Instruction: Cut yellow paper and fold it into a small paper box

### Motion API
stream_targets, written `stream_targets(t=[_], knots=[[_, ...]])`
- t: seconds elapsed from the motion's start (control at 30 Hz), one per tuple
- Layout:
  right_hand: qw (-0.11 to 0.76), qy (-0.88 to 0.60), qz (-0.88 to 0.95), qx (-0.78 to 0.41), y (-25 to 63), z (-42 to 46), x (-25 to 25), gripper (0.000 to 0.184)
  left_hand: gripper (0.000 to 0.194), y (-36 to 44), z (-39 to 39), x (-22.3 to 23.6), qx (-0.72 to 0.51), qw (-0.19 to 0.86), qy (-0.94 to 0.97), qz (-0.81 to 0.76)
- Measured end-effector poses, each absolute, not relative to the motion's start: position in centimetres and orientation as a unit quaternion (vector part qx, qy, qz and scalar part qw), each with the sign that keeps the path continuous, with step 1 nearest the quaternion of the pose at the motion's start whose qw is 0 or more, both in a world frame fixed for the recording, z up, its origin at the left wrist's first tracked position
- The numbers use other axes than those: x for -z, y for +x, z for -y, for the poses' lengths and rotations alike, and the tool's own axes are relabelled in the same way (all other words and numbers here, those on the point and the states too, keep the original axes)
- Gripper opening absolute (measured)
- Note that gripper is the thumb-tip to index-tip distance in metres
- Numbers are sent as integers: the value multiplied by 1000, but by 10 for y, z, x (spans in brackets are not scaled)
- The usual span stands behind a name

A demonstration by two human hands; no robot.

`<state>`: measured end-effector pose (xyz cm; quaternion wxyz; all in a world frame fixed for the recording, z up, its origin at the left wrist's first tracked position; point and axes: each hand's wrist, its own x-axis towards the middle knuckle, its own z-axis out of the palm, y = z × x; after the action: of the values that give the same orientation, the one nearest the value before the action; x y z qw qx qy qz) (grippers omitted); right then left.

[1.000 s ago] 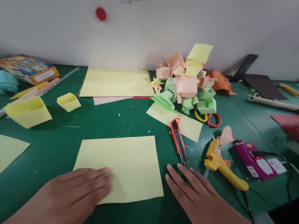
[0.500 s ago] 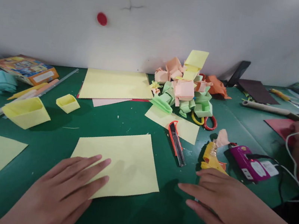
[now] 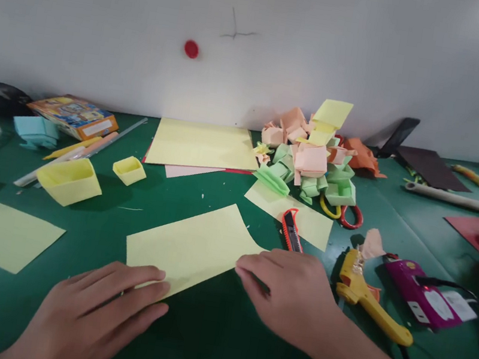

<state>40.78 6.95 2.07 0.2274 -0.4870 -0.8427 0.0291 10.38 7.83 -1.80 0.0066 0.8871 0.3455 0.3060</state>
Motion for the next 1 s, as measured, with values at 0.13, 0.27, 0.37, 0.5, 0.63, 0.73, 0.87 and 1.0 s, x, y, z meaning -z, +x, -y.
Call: stream_targets(t=[0.13,0.27,0.37,0.5,0.63,0.73,0.87,1.0], knots=[[257,-495,823,-110,422,-80,-12,19,36,95,-97,14,-286,20,885,-366],[282,-493,809,-151,432,-86,-10,16,30,86,-112,16,-263,27,883,-387],[300,-487,809,-138,435,-89,-10,14,23,84,-115,20,-260,28,895,-362],[321,-479,811,-101,435,-89,-11,14,25,86,-110,22,-265,69,888,-370],[345,-471,808,-77,433,-88,-11,14,24,88,-106,19,-279,96,883,-366],[363,-474,802,-20,432,-88,-9,13,24,88,-106,17,-280,79,886,-361],[373,-489,788,31,431,-85,-6,12,27,88,-105,18,-274,88,888,-360],[408,-441,799,33,429,-83,-10,14,31,89,-100,21,-252,109,895,-351]])
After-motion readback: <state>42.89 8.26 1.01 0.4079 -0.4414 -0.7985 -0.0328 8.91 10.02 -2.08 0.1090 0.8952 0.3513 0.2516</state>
